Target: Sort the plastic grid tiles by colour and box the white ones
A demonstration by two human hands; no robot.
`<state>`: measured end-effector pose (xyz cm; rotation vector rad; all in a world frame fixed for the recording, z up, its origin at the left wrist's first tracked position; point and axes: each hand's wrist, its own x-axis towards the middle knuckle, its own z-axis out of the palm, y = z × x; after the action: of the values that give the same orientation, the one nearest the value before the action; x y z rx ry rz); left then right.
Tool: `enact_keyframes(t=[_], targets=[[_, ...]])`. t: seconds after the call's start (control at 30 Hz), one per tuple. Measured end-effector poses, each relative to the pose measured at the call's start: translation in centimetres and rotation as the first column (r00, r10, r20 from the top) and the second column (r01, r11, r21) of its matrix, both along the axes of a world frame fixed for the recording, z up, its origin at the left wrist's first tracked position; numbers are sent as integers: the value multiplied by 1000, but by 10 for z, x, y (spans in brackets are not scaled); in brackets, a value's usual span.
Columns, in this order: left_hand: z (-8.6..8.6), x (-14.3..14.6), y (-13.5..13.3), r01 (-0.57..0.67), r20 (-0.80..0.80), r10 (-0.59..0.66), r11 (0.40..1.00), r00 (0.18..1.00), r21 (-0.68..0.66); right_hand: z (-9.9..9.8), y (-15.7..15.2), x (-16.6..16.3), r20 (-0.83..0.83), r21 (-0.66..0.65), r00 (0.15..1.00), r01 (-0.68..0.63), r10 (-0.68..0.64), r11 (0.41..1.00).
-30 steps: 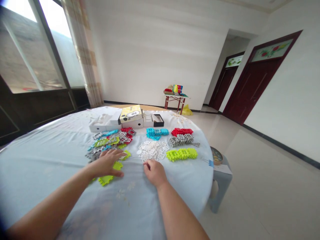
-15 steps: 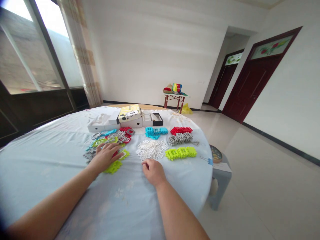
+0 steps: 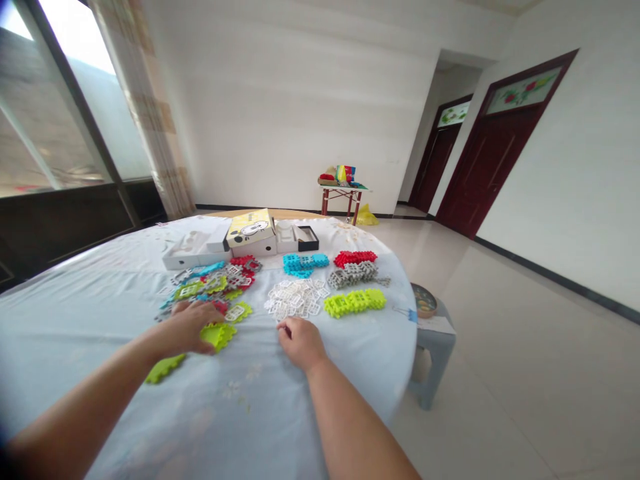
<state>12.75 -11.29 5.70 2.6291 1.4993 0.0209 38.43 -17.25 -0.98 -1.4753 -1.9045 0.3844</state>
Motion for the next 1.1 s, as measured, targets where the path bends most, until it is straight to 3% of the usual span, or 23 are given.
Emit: enact_keyframes(t=[0.1, 0.23, 0.37, 0.47, 0.57, 0.67, 0.73, 0.87, 1.0, 1.1], targets=[[5, 7, 1, 14, 81, -14, 1000, 997, 4, 1, 0, 0, 10, -3, 1000, 8, -8, 1000], [10, 30, 0, 66, 375, -61, 998, 925, -1, 1, 0, 0, 14, -20, 1000, 12, -12, 1000], [-10, 61, 6, 81, 637, -37, 996, 770, -40, 0, 0, 0, 9, -17, 1000, 10, -10, 1000], [-29, 72, 13, 88, 706, -13, 994, 708, -70, -1, 1, 0, 20, 0, 1000, 5, -5, 1000], [-34, 66, 17, 55, 602, -11, 997, 799, -54, -1, 1, 0, 23, 17, 1000, -9, 9, 1000], [-29, 54, 16, -37, 341, 26, 999, 940, 25, -1, 2, 1, 19, 18, 1000, -11, 11, 1000], [-26, 48, 16, -86, 179, 73, 994, 981, 64, -2, 2, 1, 18, 14, 1000, -8, 8, 1000], [-28, 47, 21, -67, 17, 66, 996, 998, 51, -2, 2, 1, 18, 12, 1000, -3, 2, 1000], [-30, 50, 29, -56, -8, 57, 997, 998, 50, -2, 3, 1, 18, 12, 1000, -2, 2, 1000], [-22, 54, 32, -66, 28, 65, 997, 998, 34, -2, 4, 1, 26, 7, 1000, -3, 3, 1000]])
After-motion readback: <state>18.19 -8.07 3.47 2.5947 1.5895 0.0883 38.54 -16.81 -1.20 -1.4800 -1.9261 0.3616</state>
